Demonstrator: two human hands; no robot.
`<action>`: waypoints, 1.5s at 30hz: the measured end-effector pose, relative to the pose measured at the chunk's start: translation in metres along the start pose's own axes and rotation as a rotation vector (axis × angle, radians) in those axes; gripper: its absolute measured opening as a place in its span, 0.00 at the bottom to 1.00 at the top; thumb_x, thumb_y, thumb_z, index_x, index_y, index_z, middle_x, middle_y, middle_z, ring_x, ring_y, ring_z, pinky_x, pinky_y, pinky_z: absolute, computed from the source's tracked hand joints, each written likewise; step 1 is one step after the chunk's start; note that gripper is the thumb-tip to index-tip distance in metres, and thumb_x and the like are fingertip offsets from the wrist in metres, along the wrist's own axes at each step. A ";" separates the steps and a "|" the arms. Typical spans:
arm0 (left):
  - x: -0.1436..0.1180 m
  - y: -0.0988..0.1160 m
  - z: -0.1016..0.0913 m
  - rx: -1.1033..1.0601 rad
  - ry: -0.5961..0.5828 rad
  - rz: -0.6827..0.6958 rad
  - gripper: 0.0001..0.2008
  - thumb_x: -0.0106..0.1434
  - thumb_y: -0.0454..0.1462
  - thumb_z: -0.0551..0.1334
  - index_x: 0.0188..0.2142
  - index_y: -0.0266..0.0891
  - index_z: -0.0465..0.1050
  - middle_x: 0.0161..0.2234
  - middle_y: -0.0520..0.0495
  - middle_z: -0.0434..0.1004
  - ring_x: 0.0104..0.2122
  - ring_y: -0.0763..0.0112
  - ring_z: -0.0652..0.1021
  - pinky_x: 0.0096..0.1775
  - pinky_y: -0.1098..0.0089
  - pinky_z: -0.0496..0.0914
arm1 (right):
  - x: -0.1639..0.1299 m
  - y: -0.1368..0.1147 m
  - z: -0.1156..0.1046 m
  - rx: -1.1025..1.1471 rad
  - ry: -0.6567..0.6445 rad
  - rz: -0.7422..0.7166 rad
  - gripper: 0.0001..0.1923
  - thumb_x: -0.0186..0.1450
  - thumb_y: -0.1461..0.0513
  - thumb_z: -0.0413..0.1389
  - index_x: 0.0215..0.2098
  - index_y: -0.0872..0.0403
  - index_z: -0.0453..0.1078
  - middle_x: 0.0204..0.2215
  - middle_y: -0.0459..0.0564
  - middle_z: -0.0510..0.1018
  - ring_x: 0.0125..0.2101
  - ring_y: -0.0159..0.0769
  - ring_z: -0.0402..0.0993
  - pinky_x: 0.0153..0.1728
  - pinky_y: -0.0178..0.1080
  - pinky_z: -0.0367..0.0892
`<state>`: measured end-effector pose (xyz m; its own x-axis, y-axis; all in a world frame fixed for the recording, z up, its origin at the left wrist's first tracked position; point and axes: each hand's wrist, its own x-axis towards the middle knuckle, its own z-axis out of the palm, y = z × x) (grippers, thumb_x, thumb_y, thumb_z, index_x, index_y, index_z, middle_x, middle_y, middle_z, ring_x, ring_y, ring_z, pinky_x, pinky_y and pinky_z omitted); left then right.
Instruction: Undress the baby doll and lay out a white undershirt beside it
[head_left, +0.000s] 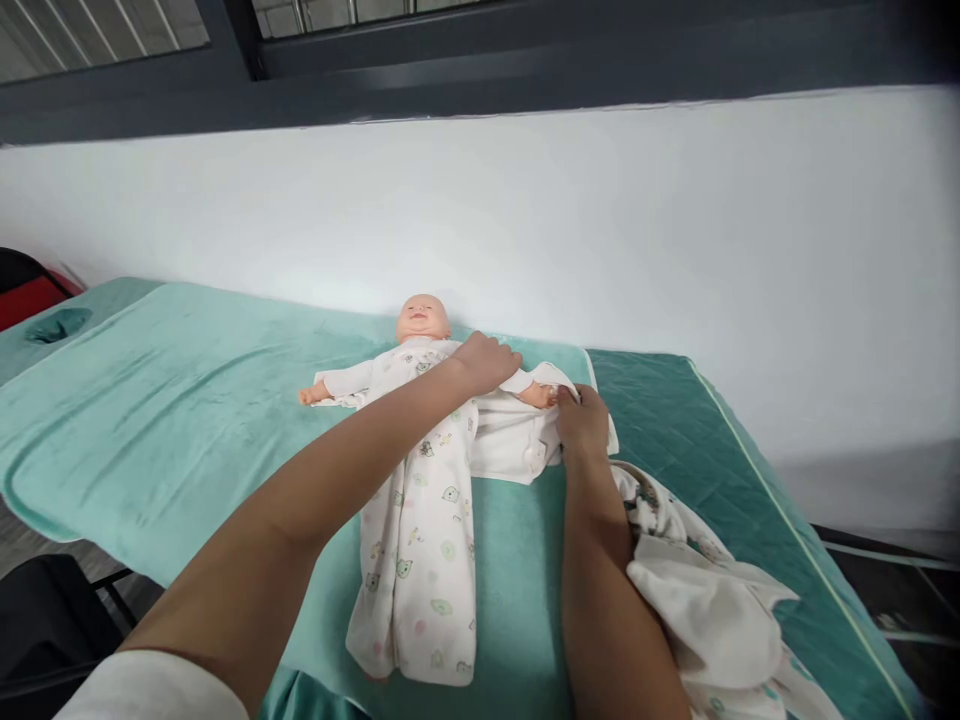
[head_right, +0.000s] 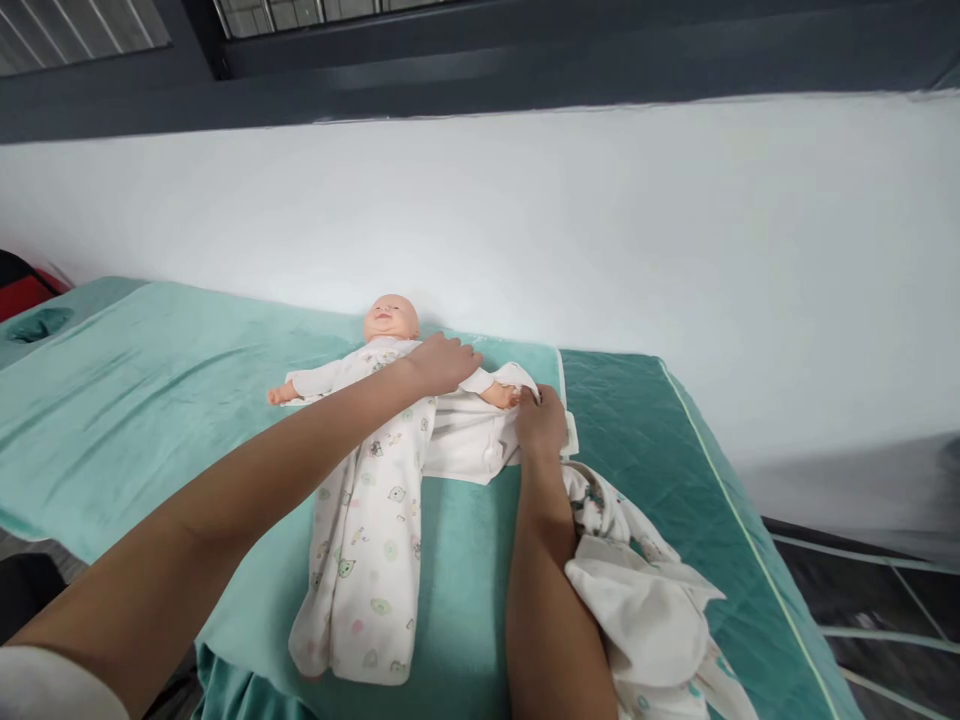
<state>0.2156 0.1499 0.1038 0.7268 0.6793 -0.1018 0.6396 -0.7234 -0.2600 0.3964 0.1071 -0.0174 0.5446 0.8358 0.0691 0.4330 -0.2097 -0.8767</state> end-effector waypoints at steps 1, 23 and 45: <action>-0.001 -0.001 0.000 0.005 0.007 0.005 0.18 0.65 0.27 0.57 0.53 0.32 0.71 0.48 0.34 0.79 0.47 0.52 0.79 0.39 0.61 0.64 | 0.002 0.003 0.000 0.031 -0.006 -0.001 0.16 0.62 0.53 0.51 0.39 0.54 0.73 0.35 0.53 0.80 0.36 0.42 0.73 0.36 0.39 0.65; -0.023 0.008 0.009 -0.343 0.065 -0.136 0.17 0.68 0.39 0.59 0.53 0.34 0.71 0.53 0.37 0.75 0.53 0.52 0.75 0.50 0.56 0.69 | -0.025 -0.018 0.017 -0.317 -0.012 -0.597 0.34 0.53 0.69 0.46 0.59 0.55 0.66 0.62 0.58 0.70 0.66 0.46 0.59 0.67 0.59 0.44; -0.141 -0.029 0.097 -1.291 0.667 -0.636 0.14 0.63 0.46 0.65 0.46 0.45 0.71 0.63 0.45 0.64 0.63 0.62 0.67 0.64 0.61 0.62 | -0.074 -0.065 0.053 0.313 -0.486 -0.482 0.24 0.65 0.48 0.59 0.56 0.45 0.68 0.65 0.51 0.66 0.67 0.41 0.58 0.69 0.50 0.49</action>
<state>0.0707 0.0869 0.0322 0.0213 0.9768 0.2132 0.3906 -0.2045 0.8976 0.2905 0.0859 0.0094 -0.0628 0.9436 0.3251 0.2792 0.3293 -0.9020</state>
